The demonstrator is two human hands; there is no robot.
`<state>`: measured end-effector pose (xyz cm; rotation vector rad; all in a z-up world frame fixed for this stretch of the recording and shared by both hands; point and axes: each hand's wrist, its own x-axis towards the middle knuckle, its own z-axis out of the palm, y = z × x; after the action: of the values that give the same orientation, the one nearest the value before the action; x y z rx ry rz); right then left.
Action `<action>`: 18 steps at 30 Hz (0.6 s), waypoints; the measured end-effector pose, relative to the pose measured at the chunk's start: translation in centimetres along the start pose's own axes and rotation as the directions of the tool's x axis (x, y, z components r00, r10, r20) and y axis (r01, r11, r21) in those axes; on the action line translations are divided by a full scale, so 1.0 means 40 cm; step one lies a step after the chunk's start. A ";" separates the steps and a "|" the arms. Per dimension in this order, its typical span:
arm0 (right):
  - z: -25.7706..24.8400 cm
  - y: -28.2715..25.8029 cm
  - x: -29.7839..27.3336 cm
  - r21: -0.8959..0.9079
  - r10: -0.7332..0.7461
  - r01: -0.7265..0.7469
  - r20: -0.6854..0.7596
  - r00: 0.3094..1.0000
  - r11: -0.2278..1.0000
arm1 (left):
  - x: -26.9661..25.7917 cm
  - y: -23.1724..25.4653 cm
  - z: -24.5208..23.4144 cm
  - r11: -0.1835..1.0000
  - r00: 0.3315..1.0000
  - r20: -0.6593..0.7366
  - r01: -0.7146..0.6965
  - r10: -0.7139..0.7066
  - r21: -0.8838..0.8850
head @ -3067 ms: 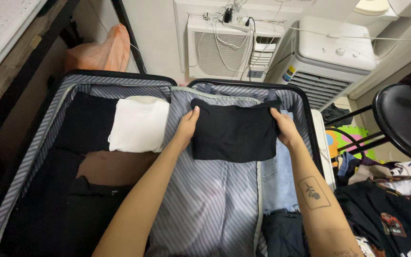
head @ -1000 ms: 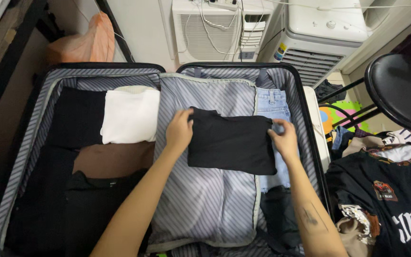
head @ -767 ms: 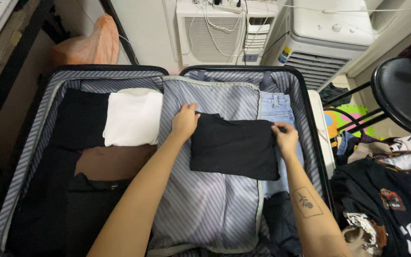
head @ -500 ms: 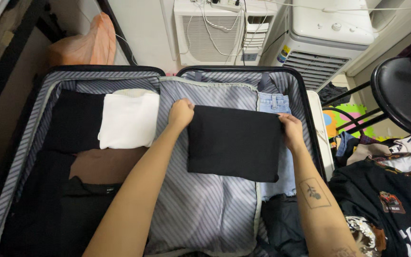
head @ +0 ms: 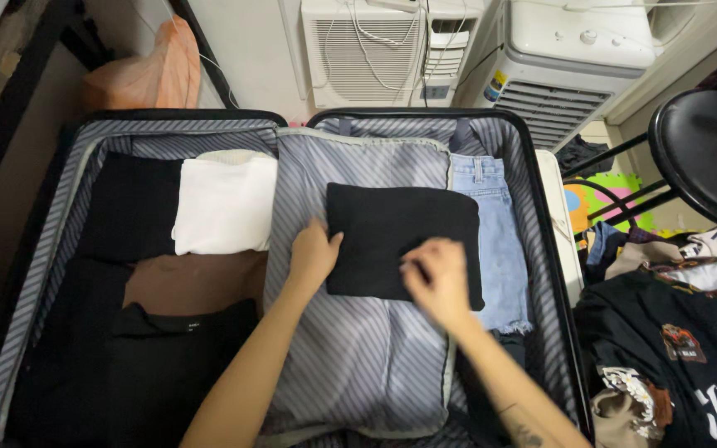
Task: The person packs clothing into a suitcase by folding a black shirt, a jersey, and an orange shirt, and placing them into the compartments of the luggage.
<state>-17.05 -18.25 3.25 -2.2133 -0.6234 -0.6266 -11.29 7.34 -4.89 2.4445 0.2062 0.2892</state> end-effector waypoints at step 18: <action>0.145 -0.189 -0.070 -0.126 -0.293 0.312 0.148 0.944 0.942 | 0.032 -0.012 0.034 0.994 0.997 -0.031 0.067 -0.070 -0.090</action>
<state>-22.31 -9.93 2.00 -2.3285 -1.0287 -0.7099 -9.73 7.19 -6.02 2.3408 0.2857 0.3030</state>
